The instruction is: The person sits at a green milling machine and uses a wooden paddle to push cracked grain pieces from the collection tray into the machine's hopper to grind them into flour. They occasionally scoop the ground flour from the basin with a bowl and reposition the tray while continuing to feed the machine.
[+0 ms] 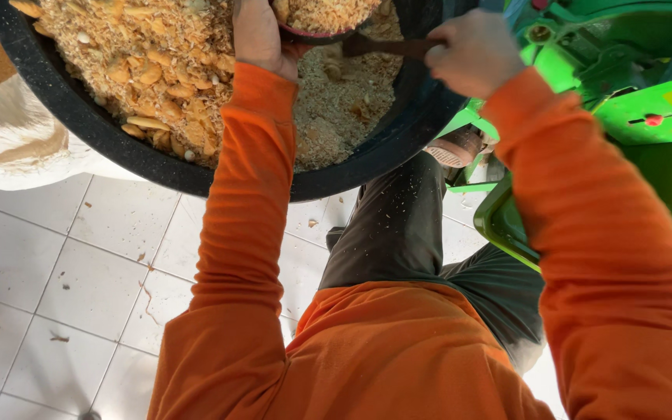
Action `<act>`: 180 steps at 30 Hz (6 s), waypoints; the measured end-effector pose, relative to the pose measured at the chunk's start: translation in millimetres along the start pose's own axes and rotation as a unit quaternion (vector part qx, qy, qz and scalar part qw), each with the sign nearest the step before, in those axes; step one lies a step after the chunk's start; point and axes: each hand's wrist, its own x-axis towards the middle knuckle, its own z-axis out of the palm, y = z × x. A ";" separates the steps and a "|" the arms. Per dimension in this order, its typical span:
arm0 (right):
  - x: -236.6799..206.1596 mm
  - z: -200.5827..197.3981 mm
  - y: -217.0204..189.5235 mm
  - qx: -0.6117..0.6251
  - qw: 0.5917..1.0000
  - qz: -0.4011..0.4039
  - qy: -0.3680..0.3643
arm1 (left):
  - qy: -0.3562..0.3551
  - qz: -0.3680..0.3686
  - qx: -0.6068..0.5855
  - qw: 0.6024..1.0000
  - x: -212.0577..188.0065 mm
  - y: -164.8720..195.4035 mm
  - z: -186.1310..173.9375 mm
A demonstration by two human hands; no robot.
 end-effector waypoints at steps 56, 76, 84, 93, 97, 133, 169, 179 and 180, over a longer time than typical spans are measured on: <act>-355.4 -92.9 98.8 -0.071 0.929 0.121 0.344 | -0.267 -0.154 0.038 0.951 -113.9 58.4 141.0; -301.8 -51.9 54.1 0.442 0.825 -0.027 0.351 | -0.272 0.163 0.345 0.884 -209.6 -107.4 294.2; -322.4 -45.0 73.9 0.356 0.862 0.108 0.344 | -0.250 0.276 0.523 0.766 -244.4 -103.5 299.1; -330.3 -53.3 73.9 0.472 0.831 -0.036 0.292 | -0.305 0.444 0.532 0.653 -254.2 -84.2 306.0; -329.3 -52.9 76.0 0.434 0.851 0.160 0.248 | -0.321 0.460 0.526 0.639 -250.0 -80.9 301.3; -329.5 -58.3 69.6 0.068 0.986 -0.144 0.059 | -0.286 0.446 0.511 0.677 -251.5 -47.2 291.0; -348.2 -108.6 60.7 -0.259 0.892 -0.201 0.311 | -0.519 0.258 0.218 0.785 -227.5 -30.7 259.0; -288.2 -173.6 -65.4 -0.063 0.957 0.009 0.285 | -0.365 0.173 0.352 0.845 -208.8 -12.4 229.1; -273.7 -174.4 -81.2 -0.041 0.959 0.041 0.276 | -0.316 0.196 0.368 0.852 -207.4 -4.1 216.7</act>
